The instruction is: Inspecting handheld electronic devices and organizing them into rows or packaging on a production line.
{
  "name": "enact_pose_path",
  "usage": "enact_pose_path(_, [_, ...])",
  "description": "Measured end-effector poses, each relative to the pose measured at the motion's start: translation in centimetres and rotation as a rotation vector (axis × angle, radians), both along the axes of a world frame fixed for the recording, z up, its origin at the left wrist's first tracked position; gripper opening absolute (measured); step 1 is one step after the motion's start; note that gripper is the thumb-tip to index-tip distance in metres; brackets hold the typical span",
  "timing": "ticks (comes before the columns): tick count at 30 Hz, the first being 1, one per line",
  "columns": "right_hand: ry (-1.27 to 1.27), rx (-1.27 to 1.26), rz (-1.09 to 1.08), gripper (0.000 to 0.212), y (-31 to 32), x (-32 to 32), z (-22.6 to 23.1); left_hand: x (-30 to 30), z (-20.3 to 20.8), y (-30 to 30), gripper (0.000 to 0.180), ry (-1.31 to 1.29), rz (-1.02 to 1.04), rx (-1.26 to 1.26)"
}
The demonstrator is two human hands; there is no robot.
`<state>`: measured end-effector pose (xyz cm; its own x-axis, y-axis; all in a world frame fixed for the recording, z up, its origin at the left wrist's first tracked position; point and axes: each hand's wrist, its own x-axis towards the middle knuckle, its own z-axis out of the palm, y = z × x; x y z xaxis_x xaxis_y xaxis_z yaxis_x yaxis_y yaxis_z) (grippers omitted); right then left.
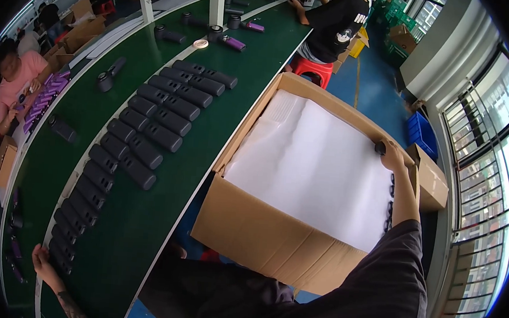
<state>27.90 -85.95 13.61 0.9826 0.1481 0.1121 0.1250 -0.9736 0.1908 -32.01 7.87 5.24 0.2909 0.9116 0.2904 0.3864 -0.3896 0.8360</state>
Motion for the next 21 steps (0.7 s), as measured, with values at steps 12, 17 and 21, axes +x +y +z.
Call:
enact_pose_path(12, [0.043,-0.058,-0.157,0.049,2.8,1.5,0.1,0.7,1.1,-2.5,0.023,-0.047,0.093,0.005])
enact_pose_path(17, [0.039,0.32,0.087,0.053,19.0,-2.5,7.7,3.7,2.7,-4.3,0.021,-0.109,-0.014,0.024])
enact_pose_path(21, [0.266,0.77,0.514,0.053,36.8,-8.5,10.0,3.5,2.7,-4.5,0.022,-0.189,0.005,-0.045])
